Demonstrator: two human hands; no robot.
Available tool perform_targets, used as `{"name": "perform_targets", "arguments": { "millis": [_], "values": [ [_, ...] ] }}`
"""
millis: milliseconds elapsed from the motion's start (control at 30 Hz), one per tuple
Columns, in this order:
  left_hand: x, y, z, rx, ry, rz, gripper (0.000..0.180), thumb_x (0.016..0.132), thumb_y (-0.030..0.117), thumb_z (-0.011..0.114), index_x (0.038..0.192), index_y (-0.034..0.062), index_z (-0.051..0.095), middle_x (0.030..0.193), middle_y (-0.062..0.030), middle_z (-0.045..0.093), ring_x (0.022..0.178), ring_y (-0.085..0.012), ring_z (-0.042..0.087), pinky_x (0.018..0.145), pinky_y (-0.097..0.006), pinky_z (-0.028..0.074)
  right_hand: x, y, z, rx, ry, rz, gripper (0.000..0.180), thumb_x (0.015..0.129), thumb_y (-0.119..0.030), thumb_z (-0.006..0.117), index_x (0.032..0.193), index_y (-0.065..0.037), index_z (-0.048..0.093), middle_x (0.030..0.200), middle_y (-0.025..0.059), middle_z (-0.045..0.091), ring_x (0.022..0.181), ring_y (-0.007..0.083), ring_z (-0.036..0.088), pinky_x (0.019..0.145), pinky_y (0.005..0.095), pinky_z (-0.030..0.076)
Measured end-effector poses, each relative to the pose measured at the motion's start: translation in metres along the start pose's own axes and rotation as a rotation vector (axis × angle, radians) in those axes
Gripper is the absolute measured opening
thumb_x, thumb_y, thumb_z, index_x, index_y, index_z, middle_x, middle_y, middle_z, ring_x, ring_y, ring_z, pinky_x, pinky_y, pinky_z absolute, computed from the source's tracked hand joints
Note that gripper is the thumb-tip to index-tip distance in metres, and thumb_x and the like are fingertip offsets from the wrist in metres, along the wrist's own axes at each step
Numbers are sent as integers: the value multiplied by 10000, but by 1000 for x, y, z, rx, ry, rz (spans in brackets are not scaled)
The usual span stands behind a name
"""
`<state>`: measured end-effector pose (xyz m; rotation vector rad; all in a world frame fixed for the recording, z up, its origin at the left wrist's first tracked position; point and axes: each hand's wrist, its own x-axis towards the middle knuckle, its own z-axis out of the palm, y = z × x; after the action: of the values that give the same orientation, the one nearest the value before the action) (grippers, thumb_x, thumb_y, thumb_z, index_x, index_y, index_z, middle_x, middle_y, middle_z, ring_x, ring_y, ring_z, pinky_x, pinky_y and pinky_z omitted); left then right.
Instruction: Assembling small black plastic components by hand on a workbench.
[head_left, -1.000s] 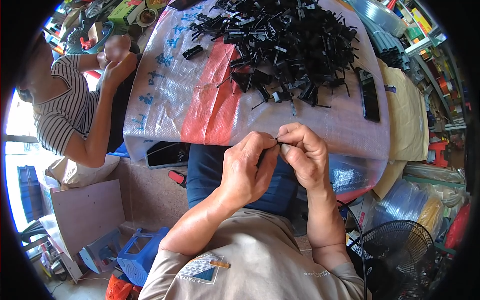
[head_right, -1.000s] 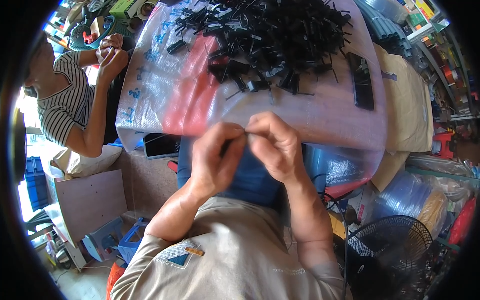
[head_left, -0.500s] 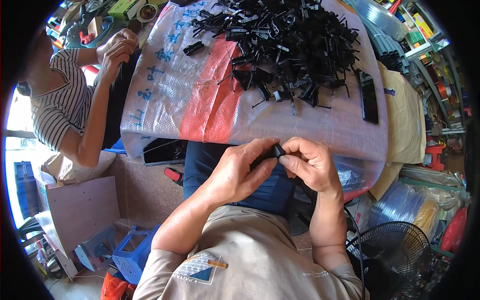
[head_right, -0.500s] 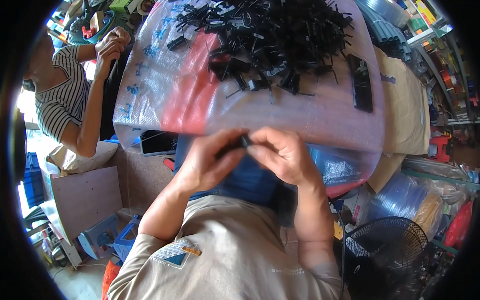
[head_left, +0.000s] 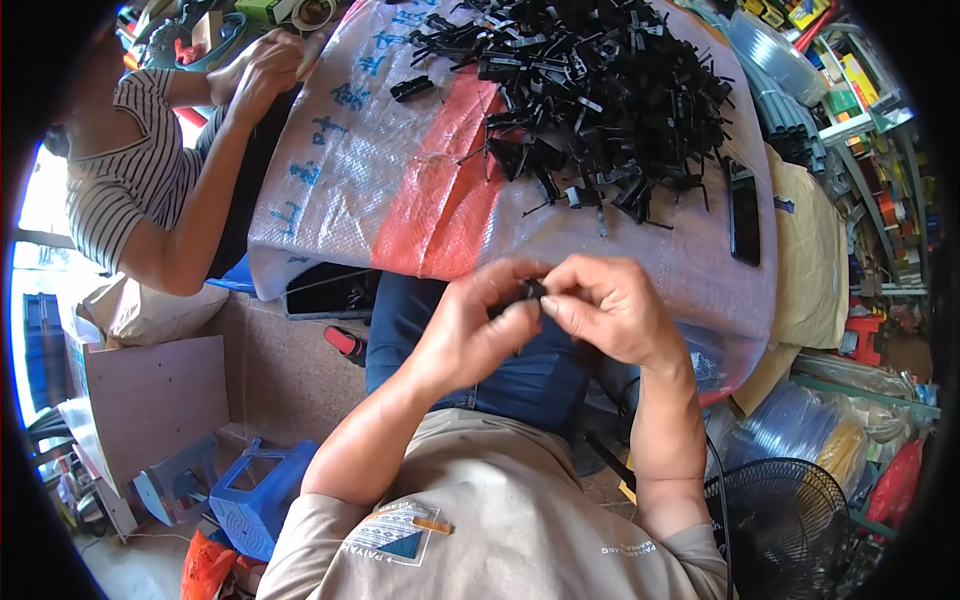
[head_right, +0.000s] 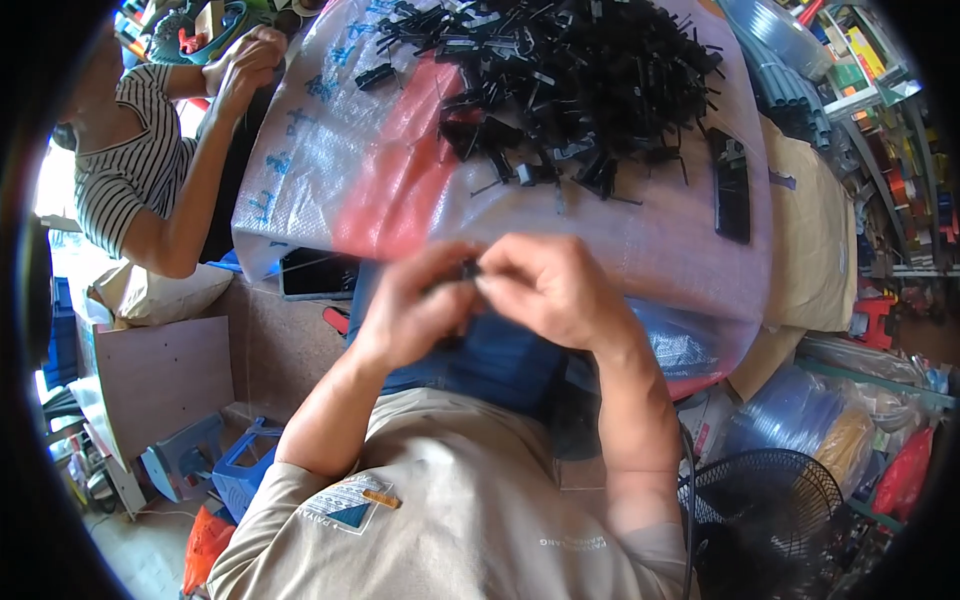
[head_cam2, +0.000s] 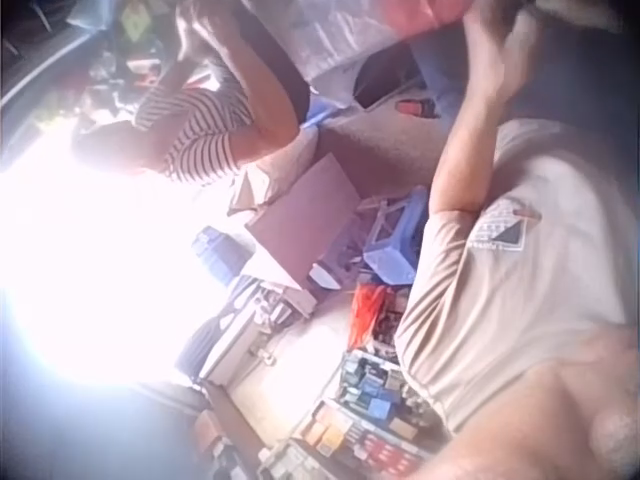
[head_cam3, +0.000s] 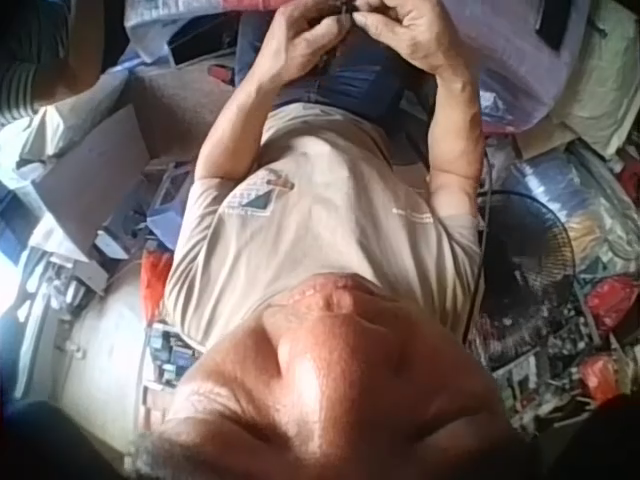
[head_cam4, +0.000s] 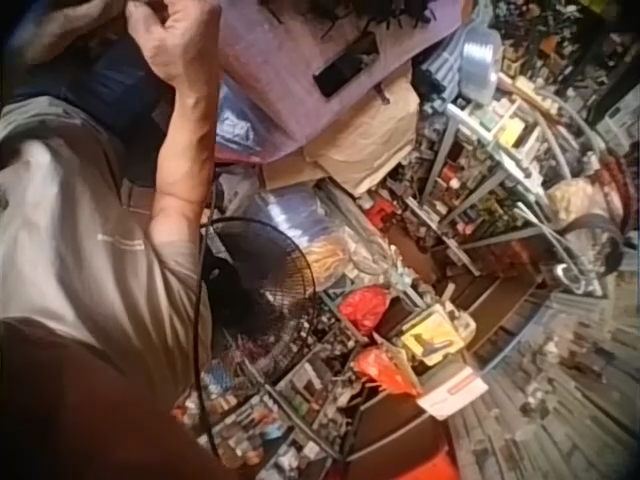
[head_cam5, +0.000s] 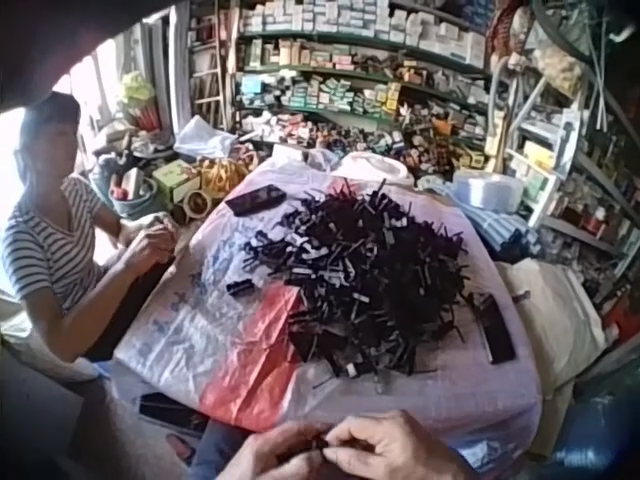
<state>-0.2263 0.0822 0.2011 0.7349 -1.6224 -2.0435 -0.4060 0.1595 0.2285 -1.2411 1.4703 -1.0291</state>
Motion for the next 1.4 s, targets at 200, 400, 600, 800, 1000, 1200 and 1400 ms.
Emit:
{"name": "perform_targets", "arguments": {
  "millis": [200, 400, 600, 800, 1000, 1200, 1400],
  "values": [
    [13, -9, -21, -970, -49, -182, 242, 965, 207, 521, 1095, 6, 549, 958, -173, 653, 749, -250, 667, 591, -326, 563, 51, 9, -20, -760, 381, -395, 391, 807, 9, 664, 1192, -31, 607, 1064, 127, 610, 776, 212, 628, 676, 280, 503],
    [17, -7, -16, -917, 34, -127, 47, 894, 49, 598, 914, 7, 596, 973, -159, 659, 767, -242, 663, 686, -350, 562, 33, 15, -31, -576, 529, -474, 208, 918, -44, 605, 1120, -14, 644, 958, 55, 634, 774, 110, 609, 659, 253, 502],
    [26, 8, 3, -192, 76, -49, 373, 855, 187, 732, 1128, -39, 613, 984, -89, 658, 748, -127, 590, 700, -273, 495, 14, 34, -17, 325, 519, -220, 180, 967, -135, 572, 1088, -16, 633, 892, 61, 659, 706, 116, 623, 657, 256, 523],
    [34, 4, 18, 310, 114, 239, 446, 830, 238, 755, 1149, -37, 610, 933, -162, 686, 831, -217, 670, 743, -326, 518, 0, 35, -1, 180, 522, -346, 190, 954, -76, 559, 1078, 21, 665, 1089, 96, 657, 994, 149, 598, 890, 249, 444],
    [29, 2, 27, 254, 198, 432, 159, 847, 72, 685, 970, -13, 630, 862, -167, 671, 778, -315, 685, 669, -348, 531, -10, 31, 8, 347, 402, -285, 204, 927, -14, 544, 1101, 30, 642, 1151, 94, 590, 960, 149, 601, 837, 253, 479],
    [24, 4, 27, 412, 216, 526, 100, 824, 21, 666, 922, 9, 648, 790, -114, 662, 707, -294, 672, 613, -353, 528, -6, 33, 12, 416, 327, -347, 175, 900, 1, 529, 1062, 28, 589, 1039, 66, 577, 761, 100, 563, 686, 239, 477],
    [19, 3, 30, 487, 252, 624, 100, 791, 0, 671, 888, 20, 657, 797, -118, 666, 689, -305, 666, 586, -361, 525, -9, 44, 13, 463, 304, -359, 167, 887, -44, 548, 1036, 14, 595, 1024, 59, 584, 737, 62, 510, 650, 200, 422]
  ]
}}
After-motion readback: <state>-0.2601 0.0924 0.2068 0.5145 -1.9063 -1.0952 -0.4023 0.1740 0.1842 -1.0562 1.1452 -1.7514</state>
